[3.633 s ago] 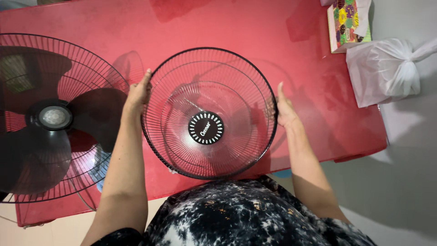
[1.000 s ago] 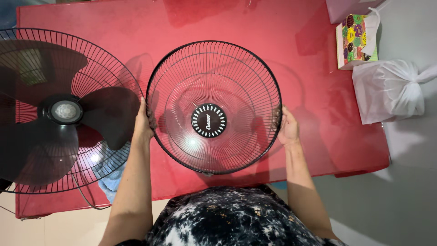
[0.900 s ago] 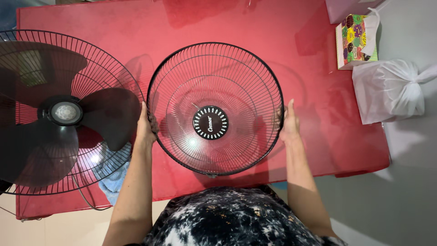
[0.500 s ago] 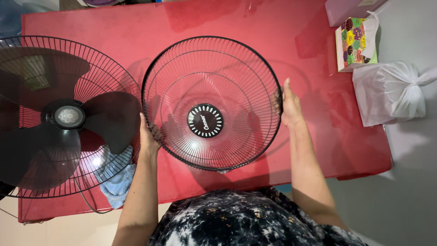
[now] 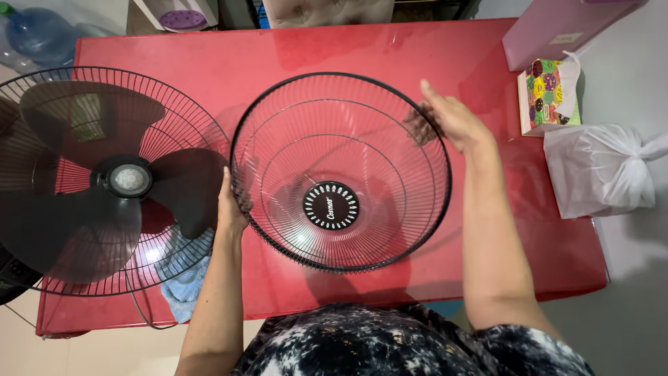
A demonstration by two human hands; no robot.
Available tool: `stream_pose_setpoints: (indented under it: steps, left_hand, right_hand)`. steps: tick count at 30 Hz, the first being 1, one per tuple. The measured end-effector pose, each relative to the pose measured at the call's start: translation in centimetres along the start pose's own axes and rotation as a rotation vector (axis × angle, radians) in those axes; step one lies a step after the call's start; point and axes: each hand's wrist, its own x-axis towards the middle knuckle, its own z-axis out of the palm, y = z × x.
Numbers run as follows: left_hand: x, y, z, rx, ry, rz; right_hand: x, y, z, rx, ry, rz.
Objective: The person aligns and attaches the front wire cage to a table fan, then uses a screwdriver to tighten the securing screw on the cage. The fan remains on a red table throughout the process.
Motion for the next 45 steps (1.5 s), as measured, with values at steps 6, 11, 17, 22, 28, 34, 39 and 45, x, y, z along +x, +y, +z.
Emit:
stream_pose_setpoints:
  steps: [6, 11, 17, 22, 28, 34, 39, 45]
  left_hand:
    - [-1.2, 1.1, 1.0, 0.035, 0.014, 0.043]
    - [-2.1, 1.5, 1.4, 0.025, -0.021, 0.08]
    - [-3.8, 1.7, 1.7, 0.062, 0.018, 0.155]
    - [-5.0, 2.0, 1.7, 0.076, 0.028, 0.188]
    - [-4.5, 1.3, 1.4, 0.07, 0.015, 0.242]
    - [-3.8, 0.8, 1.4, 0.047, -0.013, 0.27]
    - [-4.3, 0.2, 1.3, 0.032, -0.01, 0.177]
    - [-3.7, -1.3, -0.5, -0.015, 0.033, 0.028]
  right_hand:
    - [0.9, -1.9, 1.2, -0.168, 0.083, -0.005]
    - [0.3, 0.2, -0.3, -0.112, 0.08, -0.067]
    - [-2.3, 0.9, 0.4, -0.073, 0.12, -0.197]
    - [-5.4, -0.5, 2.6, -0.307, 0.194, -0.523]
    - [-6.9, -1.5, 3.7, -0.68, 0.377, -0.743]
    - [-5.6, -0.4, 2.8, -0.541, 0.343, -0.656]
    - [-4.6, 2.3, 1.7, -0.345, 0.223, -0.666]
    - [-4.1, 3.5, 0.7, -0.072, 0.022, -0.305]
